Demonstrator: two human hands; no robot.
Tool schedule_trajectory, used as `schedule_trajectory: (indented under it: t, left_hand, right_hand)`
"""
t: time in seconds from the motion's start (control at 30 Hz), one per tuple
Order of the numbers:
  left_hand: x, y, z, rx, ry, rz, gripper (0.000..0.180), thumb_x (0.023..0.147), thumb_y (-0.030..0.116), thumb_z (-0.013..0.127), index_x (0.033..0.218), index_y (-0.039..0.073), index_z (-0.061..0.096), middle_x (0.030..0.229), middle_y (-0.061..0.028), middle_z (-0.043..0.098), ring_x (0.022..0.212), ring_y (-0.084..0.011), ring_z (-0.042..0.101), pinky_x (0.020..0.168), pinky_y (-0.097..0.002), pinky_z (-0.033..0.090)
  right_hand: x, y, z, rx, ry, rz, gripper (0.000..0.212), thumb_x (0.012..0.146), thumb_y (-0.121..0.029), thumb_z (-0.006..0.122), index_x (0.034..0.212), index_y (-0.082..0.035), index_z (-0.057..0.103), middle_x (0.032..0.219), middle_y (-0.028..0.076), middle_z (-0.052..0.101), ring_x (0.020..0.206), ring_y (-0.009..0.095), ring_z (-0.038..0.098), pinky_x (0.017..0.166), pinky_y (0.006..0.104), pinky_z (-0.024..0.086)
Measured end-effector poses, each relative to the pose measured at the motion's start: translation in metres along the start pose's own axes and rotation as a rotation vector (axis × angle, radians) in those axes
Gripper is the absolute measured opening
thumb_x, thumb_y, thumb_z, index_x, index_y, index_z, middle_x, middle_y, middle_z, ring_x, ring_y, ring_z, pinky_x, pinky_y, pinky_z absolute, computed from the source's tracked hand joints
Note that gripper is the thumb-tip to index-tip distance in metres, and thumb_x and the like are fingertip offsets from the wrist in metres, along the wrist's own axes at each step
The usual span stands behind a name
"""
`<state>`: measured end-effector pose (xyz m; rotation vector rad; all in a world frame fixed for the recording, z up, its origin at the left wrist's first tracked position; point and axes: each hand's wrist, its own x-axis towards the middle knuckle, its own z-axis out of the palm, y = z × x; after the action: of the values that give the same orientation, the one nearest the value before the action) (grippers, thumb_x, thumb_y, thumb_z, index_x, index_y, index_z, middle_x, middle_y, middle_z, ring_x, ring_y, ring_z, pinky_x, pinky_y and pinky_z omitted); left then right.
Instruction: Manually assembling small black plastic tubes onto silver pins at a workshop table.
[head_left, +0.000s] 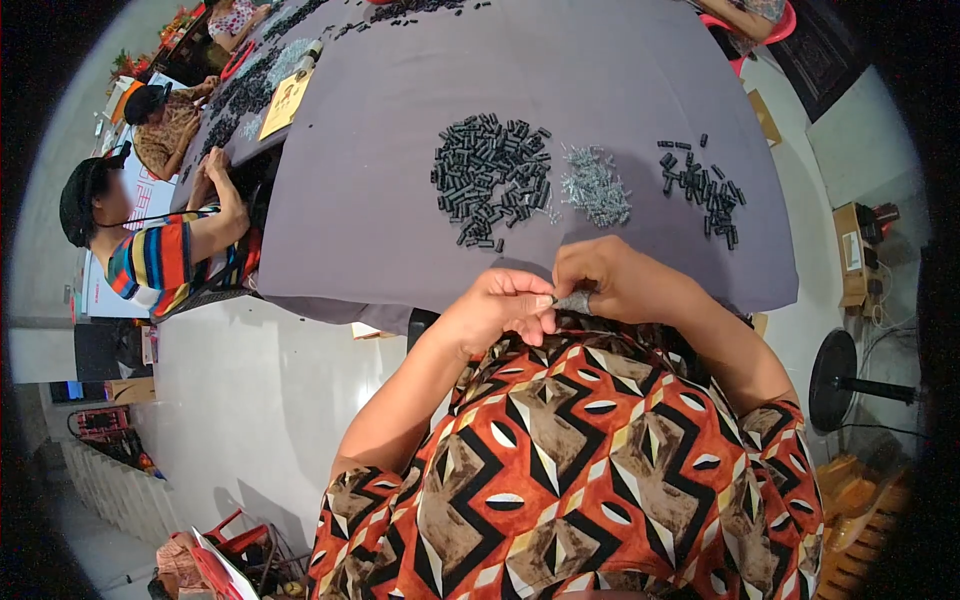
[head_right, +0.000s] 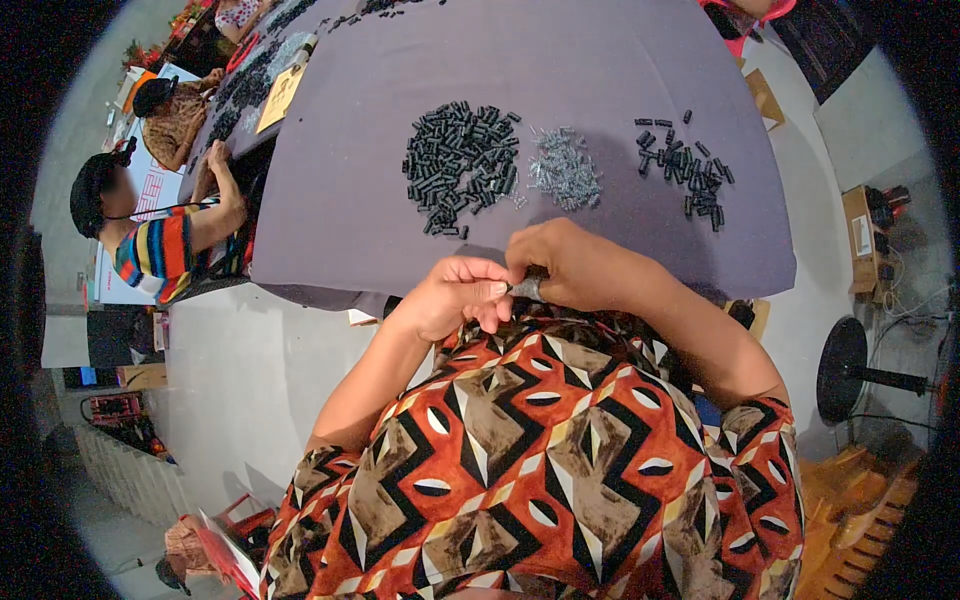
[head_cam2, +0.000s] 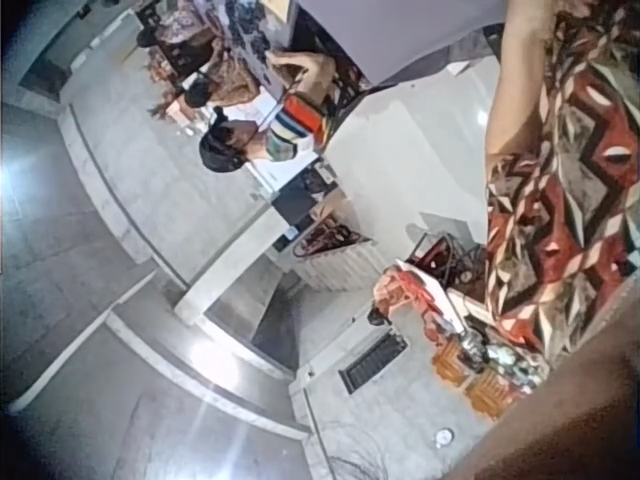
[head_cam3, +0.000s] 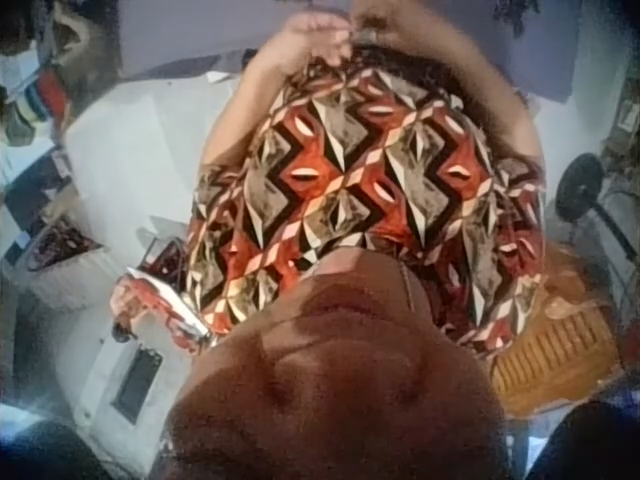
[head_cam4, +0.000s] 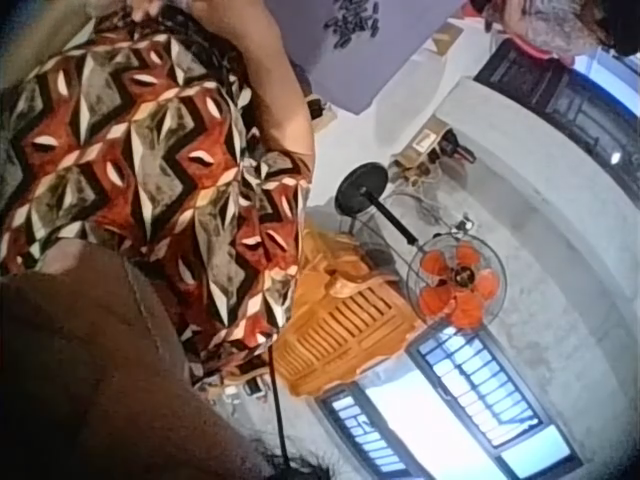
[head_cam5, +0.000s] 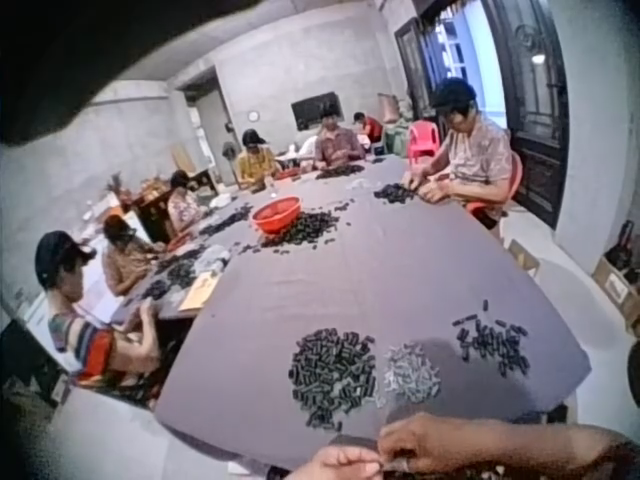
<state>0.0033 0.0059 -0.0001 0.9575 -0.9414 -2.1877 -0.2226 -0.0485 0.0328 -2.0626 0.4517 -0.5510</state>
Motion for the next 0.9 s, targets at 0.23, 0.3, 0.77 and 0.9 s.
schedule_trajectory:
  t: [0.23, 0.3, 0.77, 0.9]
  left_hand:
    - [0.006, 0.000, 0.000, 0.048, 0.136, 0.083, 0.013, 0.096, 0.010, 0.058, 0.104, 0.001, 0.063, 0.083, -0.0105, 0.070, 0.065, -0.0154, 0.068, 0.059, -0.0238, 0.055]
    - [0.007, -0.002, 0.000, -0.064, 0.152, 0.145, 0.013, 0.097, 0.010, 0.057, 0.106, 0.001, 0.061, 0.085, -0.0113, 0.070, 0.068, -0.0157, 0.068, 0.061, -0.0247, 0.056]
    - [0.005, 0.000, 0.004, -0.063, 0.129, 0.162, 0.016, 0.098, 0.011, 0.055, 0.106, -0.001, 0.061, 0.087, -0.0137, 0.071, 0.068, -0.0175, 0.069, 0.061, -0.0264, 0.058]
    - [0.001, 0.000, 0.004, -0.189, 0.098, 0.063, 0.016, 0.098, 0.010, 0.055, 0.105, -0.002, 0.062, 0.085, -0.0131, 0.070, 0.064, -0.0170, 0.069, 0.058, -0.0249, 0.057]
  right_hand:
    - [0.000, 0.017, 0.008, 0.070, 0.132, 0.127, 0.027, 0.081, 0.004, 0.064, 0.107, -0.001, 0.063, 0.089, 0.007, 0.064, 0.077, 0.017, 0.063, 0.069, 0.0293, 0.050]
    - [-0.001, 0.021, 0.007, 0.369, 0.143, 0.194, 0.040, 0.091, 0.002, 0.058, 0.130, -0.001, 0.053, 0.097, 0.004, 0.064, 0.083, 0.010, 0.062, 0.073, 0.0244, 0.050]
    - [0.006, 0.017, 0.016, -0.321, 0.225, 0.021, 0.012, 0.087, -0.016, 0.059, 0.088, -0.005, 0.054, 0.078, 0.015, 0.059, 0.076, 0.039, 0.061, 0.064, 0.0450, 0.048]
    - [0.002, 0.013, 0.019, -0.355, 0.182, 0.022, 0.012, 0.085, -0.015, 0.059, 0.086, -0.006, 0.053, 0.078, 0.014, 0.059, 0.076, 0.038, 0.062, 0.062, 0.0455, 0.047]
